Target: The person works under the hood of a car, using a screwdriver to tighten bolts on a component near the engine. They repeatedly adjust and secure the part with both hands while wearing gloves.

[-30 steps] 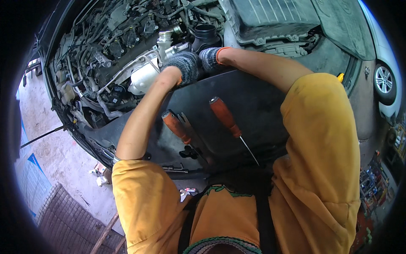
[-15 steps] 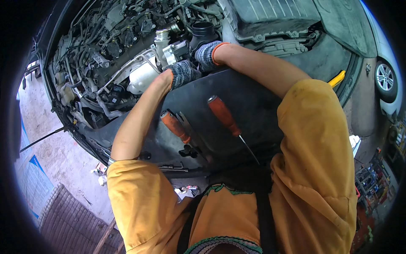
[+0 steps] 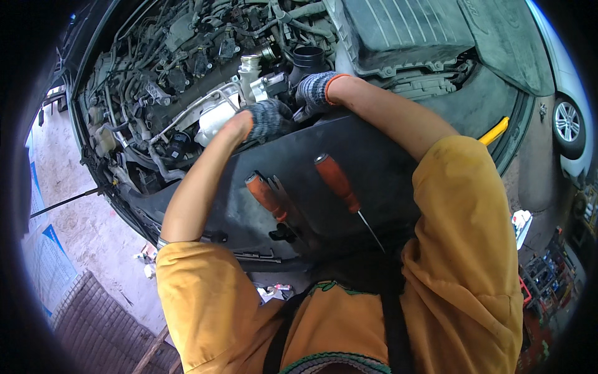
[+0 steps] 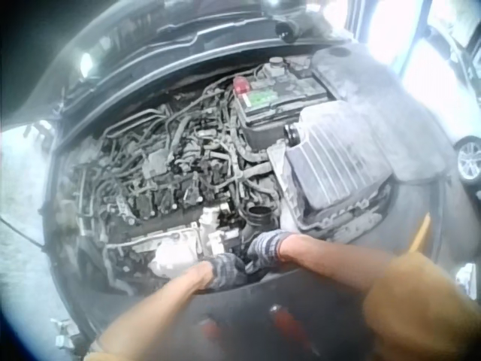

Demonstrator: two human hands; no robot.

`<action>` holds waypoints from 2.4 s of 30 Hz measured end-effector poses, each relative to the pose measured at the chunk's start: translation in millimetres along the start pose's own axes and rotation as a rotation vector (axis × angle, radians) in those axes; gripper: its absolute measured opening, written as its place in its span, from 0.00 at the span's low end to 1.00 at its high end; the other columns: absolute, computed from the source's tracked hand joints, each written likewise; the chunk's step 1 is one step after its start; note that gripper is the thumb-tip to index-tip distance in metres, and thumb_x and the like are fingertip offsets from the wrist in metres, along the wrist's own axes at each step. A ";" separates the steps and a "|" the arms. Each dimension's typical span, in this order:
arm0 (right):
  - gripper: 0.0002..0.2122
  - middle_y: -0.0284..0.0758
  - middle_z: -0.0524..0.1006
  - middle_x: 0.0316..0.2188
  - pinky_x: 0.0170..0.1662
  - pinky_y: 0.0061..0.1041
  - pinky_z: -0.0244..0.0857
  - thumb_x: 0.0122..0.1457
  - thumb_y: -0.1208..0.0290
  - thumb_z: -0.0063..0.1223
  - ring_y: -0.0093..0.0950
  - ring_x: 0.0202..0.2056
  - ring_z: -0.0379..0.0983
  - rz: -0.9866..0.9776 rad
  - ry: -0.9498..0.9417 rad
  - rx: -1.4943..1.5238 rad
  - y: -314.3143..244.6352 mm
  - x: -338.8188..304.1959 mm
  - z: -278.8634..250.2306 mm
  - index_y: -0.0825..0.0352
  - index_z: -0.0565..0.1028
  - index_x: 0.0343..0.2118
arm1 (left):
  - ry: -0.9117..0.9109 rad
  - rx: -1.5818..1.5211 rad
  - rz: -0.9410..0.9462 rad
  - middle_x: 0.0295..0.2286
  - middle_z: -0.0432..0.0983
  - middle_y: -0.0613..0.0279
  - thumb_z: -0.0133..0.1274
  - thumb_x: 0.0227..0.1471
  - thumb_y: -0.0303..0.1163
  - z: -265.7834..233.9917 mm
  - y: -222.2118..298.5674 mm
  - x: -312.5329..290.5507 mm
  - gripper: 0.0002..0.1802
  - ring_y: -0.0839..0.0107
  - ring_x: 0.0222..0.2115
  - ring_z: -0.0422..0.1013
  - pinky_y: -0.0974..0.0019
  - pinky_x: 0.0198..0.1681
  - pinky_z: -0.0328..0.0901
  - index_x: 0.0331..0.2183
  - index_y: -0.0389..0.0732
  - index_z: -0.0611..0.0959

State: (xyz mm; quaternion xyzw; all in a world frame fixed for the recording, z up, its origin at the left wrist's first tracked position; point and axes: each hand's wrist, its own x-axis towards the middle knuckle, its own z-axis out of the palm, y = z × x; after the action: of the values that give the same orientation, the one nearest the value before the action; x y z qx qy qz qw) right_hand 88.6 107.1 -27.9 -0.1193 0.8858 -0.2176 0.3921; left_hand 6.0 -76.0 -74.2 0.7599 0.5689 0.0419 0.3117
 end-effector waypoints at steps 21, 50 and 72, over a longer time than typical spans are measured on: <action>0.08 0.46 0.77 0.28 0.37 0.37 0.67 0.49 0.72 0.52 0.44 0.32 0.74 0.229 0.129 -0.096 45.4 -24.7 13.7 0.65 0.79 0.32 | 0.774 -0.249 -1.026 0.35 0.78 0.47 0.50 0.55 0.39 -37.4 92.5 -90.3 0.16 0.53 0.37 0.74 0.58 0.41 0.67 0.37 0.36 0.82; 0.06 0.34 0.74 0.15 0.19 0.29 0.60 0.54 0.69 0.53 0.28 0.14 0.67 0.534 0.010 0.827 49.3 1.5 25.4 0.62 0.80 0.29 | 0.727 0.027 -1.228 0.35 0.77 0.48 0.43 0.56 0.45 -9.8 106.7 -109.6 0.21 0.50 0.36 0.73 0.53 0.43 0.66 0.38 0.39 0.81; 0.12 0.46 0.78 0.29 0.36 0.42 0.67 0.56 0.66 0.43 0.46 0.34 0.75 0.071 0.166 -0.306 26.2 -12.9 23.2 0.64 0.76 0.38 | 0.612 -0.129 -1.303 0.36 0.78 0.50 0.41 0.57 0.46 -17.9 105.2 -105.4 0.20 0.52 0.37 0.74 0.51 0.42 0.66 0.41 0.44 0.79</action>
State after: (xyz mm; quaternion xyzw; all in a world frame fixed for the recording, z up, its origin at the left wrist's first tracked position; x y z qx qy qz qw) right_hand 113.3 128.3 -46.1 -0.1278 0.9416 -0.0752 0.3025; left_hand 50.0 -178.8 25.6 0.2004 0.9647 0.0920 0.1440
